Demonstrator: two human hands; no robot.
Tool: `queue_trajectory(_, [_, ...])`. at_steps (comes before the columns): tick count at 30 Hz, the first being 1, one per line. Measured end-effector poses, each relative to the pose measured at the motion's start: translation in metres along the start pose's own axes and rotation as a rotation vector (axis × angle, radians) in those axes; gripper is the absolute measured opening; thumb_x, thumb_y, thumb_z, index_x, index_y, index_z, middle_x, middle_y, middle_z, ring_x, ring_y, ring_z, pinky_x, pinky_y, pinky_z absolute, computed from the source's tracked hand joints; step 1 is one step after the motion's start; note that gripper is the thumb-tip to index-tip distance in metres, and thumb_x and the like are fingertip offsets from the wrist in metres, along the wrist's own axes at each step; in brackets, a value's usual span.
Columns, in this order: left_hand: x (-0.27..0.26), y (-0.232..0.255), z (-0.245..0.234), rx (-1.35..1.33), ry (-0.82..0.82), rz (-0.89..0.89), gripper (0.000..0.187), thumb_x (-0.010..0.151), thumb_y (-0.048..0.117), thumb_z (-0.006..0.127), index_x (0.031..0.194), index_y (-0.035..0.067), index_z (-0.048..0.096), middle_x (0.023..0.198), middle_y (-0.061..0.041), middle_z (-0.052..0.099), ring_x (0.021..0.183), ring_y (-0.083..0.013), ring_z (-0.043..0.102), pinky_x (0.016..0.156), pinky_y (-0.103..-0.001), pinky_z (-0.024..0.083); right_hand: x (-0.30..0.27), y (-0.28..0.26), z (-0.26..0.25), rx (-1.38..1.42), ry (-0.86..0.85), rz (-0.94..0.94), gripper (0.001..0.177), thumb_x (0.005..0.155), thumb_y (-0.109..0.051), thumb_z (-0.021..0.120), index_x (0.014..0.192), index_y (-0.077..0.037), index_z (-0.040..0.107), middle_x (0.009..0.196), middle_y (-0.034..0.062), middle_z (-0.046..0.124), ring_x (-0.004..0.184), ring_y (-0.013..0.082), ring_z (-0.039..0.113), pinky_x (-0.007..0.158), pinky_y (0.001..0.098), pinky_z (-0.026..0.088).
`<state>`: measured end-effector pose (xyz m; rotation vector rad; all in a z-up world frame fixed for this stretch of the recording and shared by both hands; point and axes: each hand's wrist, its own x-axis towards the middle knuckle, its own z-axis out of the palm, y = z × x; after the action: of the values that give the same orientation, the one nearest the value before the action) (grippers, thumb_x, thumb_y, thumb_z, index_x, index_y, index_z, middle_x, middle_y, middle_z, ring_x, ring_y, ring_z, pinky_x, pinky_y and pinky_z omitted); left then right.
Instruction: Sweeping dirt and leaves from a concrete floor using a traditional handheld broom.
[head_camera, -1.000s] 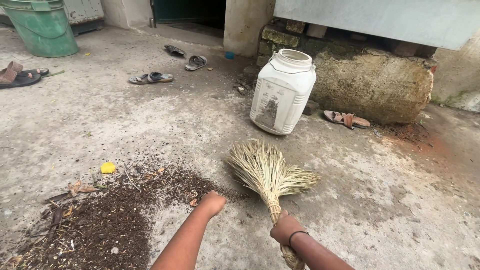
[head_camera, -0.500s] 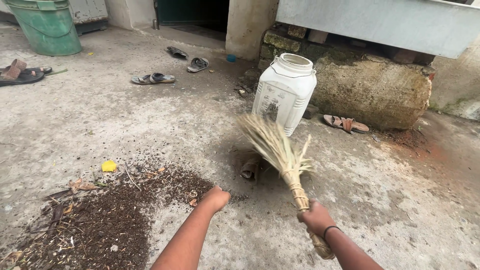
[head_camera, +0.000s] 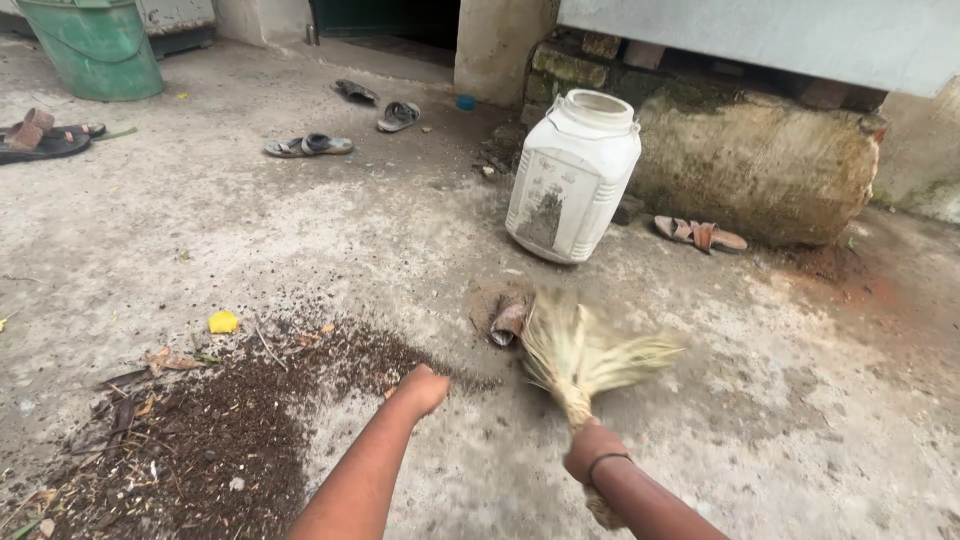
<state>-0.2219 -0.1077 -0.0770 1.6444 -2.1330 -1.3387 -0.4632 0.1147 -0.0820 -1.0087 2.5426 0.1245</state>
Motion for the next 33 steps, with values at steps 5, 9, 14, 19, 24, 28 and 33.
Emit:
queue_trajectory(5, [0.008, -0.001, 0.004, 0.045, 0.032, 0.038, 0.058, 0.085, 0.027, 0.059, 0.133, -0.004, 0.06, 0.138, -0.03, 0.059, 0.131, -0.044, 0.057, 0.11, -0.048, 0.044, -0.008, -0.042, 0.005, 0.034, 0.014, -0.18, 0.057, 0.084, -0.026, 0.063, 0.129, 0.009, 0.053, 0.121, 0.0308, 0.068, 0.116, 0.0405, 0.067, 0.101, 0.0427, 0.055])
queue_trajectory(9, [0.015, -0.004, 0.003, 0.037, 0.078, 0.076, 0.062, 0.081, 0.021, 0.06, 0.138, -0.005, 0.055, 0.141, -0.033, 0.055, 0.132, -0.0445, 0.055, 0.111, -0.046, 0.044, -0.042, -0.061, -0.022, 0.004, -0.028, -0.13, 0.079, 0.085, -0.028, 0.066, 0.145, 0.01, 0.032, 0.127, 0.0348, 0.06, 0.116, 0.0422, 0.067, 0.097, 0.0433, 0.057])
queue_trajectory(14, [-0.001, 0.006, -0.01, 0.113, 0.048, 0.027, 0.051, 0.083, 0.016, 0.058, 0.127, -0.008, 0.065, 0.136, -0.033, 0.06, 0.128, -0.0449, 0.06, 0.11, -0.044, 0.047, -0.048, -0.064, -0.018, -0.046, -0.059, -0.215, 0.082, 0.085, -0.029, 0.068, 0.147, 0.013, 0.033, 0.119, 0.0303, 0.068, 0.113, 0.0388, 0.069, 0.098, 0.0418, 0.056])
queue_trajectory(19, [-0.026, 0.024, -0.022, 0.106, 0.03, 0.032, 0.052, 0.084, 0.012, 0.056, 0.132, -0.008, 0.06, 0.139, -0.031, 0.057, 0.13, -0.0424, 0.058, 0.112, -0.043, 0.045, -0.062, -0.065, -0.028, -0.062, -0.041, -0.233, 0.087, 0.085, -0.03, 0.069, 0.149, 0.012, 0.028, 0.113, 0.0291, 0.069, 0.106, 0.037, 0.071, 0.096, 0.0412, 0.058])
queue_trajectory(24, [-0.035, 0.032, -0.017, 0.085, 0.004, 0.007, 0.052, 0.088, 0.013, 0.055, 0.137, -0.002, 0.058, 0.144, -0.026, 0.055, 0.132, -0.039, 0.057, 0.113, -0.043, 0.044, -0.078, -0.071, -0.031, -0.004, -0.05, -0.31, 0.052, 0.085, -0.023, 0.069, 0.128, 0.002, 0.051, 0.109, 0.0229, 0.07, 0.101, 0.033, 0.072, 0.093, 0.042, 0.059])
queue_trajectory(28, [-0.044, 0.038, -0.015, 0.075, 0.002, 0.024, 0.049, 0.091, 0.018, 0.053, 0.137, 0.001, 0.059, 0.144, -0.024, 0.056, 0.132, -0.0385, 0.057, 0.113, -0.043, 0.044, -0.087, -0.067, -0.041, 0.026, -0.059, -0.309, 0.051, 0.086, -0.024, 0.07, 0.128, -0.001, 0.052, 0.109, 0.0227, 0.07, 0.101, 0.0327, 0.072, 0.093, 0.0416, 0.059])
queue_trajectory(33, [-0.034, 0.036, -0.014, 0.09, 0.001, 0.009, 0.053, 0.086, 0.012, 0.057, 0.137, -0.004, 0.058, 0.142, -0.028, 0.057, 0.131, -0.0405, 0.058, 0.111, -0.044, 0.047, -0.074, -0.038, -0.051, 0.106, 0.041, -0.386, 0.058, 0.083, -0.024, 0.073, 0.132, -0.005, 0.049, 0.104, 0.0246, 0.071, 0.1, 0.0364, 0.071, 0.092, 0.0456, 0.056])
